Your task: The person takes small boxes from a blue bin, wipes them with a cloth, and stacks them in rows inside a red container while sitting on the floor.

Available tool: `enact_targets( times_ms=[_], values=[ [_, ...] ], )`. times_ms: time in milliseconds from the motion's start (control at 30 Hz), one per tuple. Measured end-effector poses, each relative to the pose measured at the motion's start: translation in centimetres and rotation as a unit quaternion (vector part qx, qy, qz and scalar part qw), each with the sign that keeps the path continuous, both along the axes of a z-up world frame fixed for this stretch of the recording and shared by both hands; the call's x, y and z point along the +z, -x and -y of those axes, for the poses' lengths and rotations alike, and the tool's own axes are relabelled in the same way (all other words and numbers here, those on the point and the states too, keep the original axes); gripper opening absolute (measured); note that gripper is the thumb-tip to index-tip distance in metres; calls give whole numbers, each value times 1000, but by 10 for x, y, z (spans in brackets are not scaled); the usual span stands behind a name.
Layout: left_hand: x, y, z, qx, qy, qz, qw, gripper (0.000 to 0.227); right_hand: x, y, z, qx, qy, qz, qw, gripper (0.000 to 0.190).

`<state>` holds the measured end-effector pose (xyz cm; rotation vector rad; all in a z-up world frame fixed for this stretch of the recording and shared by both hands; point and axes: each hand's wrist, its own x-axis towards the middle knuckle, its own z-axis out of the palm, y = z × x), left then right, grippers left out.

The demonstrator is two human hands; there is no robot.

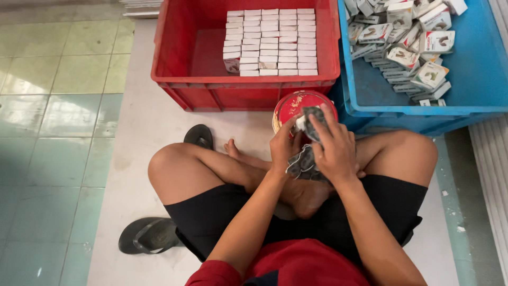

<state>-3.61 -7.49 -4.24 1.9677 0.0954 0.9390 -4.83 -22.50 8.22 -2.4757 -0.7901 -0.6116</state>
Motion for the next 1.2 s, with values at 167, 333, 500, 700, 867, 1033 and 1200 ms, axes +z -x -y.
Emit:
enact_targets(
  times_ms=[167,333,500,700,867,1033,1200],
  values=[
    [-6,6,1,-8,6,-18,1000,58,2,20,-13,-4,97,28,995,70],
    [0,3,7,-7,49,-49,998,60,6,11,-4,13,31,-56,998,62],
    [9,1,18,32,33,-147,988,48,-6,-21,23,-31,-1,-93,995,68],
    [86,12,26,-37,91,-61,993,55,25,-30,40,-13,-139,-297,945,67],
    [48,-14,-3,-74,-56,13,996,37,0,-39,67,-52,-154,-363,918,64],
    [38,-9,-23,-118,-35,-17,992,50,-8,-54,69,-81,-135,-430,889,63],
    [58,-9,-24,6,-14,-49,999,34,-9,-67,50,-80,-90,-413,903,66]
  ],
)
